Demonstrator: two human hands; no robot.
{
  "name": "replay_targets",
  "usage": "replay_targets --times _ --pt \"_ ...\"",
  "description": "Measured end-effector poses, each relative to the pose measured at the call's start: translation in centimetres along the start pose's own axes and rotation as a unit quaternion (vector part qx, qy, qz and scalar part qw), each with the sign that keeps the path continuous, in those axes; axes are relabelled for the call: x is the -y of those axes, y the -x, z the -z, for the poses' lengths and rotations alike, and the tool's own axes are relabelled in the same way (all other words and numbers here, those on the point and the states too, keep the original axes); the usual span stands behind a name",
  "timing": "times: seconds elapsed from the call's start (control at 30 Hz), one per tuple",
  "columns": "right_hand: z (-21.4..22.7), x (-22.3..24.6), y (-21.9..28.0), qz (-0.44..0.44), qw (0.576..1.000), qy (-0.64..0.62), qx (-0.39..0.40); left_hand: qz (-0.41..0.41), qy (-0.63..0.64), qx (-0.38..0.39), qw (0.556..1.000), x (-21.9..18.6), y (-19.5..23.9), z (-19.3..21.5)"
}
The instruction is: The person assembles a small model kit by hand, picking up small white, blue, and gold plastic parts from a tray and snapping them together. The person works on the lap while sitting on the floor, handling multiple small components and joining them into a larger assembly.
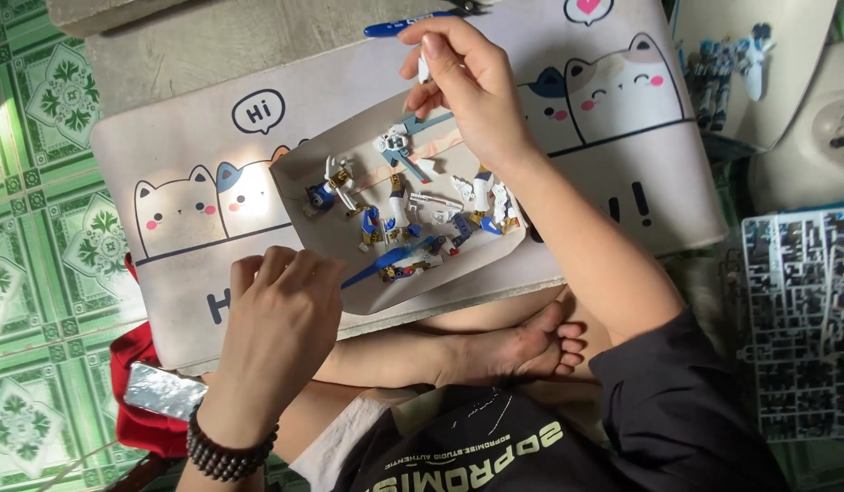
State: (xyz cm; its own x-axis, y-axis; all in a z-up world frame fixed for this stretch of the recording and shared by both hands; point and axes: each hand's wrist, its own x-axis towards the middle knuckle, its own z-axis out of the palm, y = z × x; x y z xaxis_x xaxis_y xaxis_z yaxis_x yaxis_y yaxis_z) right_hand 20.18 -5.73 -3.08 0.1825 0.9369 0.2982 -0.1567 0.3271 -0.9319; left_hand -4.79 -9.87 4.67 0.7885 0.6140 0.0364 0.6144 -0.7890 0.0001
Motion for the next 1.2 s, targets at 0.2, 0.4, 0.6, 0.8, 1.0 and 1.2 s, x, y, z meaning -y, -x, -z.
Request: replay_targets --times 0.2,0.4,0.6,0.8,1.0,1.2 --pt "-0.2 0.3 -0.1 -0.022 1.0 -0.002 -0.008 -0.016 -0.047 -0.016 0.999 2.1 -2.8 -2.4" --pt "0.0 0.2 -0.1 -0.036 0.999 0.001 0.0 0.004 0.033 -0.093 0.995 3.9 -5.2 -2.1" --pt "-0.2 0.5 -0.1 -0.038 0.999 0.01 0.007 0.02 -0.057 -0.096 0.994 3.8 -5.5 -4.9" --pt "0.0 0.3 -0.1 -0.029 0.999 0.019 0.015 0.0 0.011 -0.044 0.999 3.5 -4.6 -3.1" --pt "0.0 0.3 0.0 -0.029 0.999 0.028 0.022 -0.003 -0.029 -0.049 0.998 3.9 -4.9 -4.1" --pt "0.2 0.1 0.0 -0.023 0.998 0.043 0.033 0.016 -0.003 -0.09 0.996 3.0 -5.6 -2.9"
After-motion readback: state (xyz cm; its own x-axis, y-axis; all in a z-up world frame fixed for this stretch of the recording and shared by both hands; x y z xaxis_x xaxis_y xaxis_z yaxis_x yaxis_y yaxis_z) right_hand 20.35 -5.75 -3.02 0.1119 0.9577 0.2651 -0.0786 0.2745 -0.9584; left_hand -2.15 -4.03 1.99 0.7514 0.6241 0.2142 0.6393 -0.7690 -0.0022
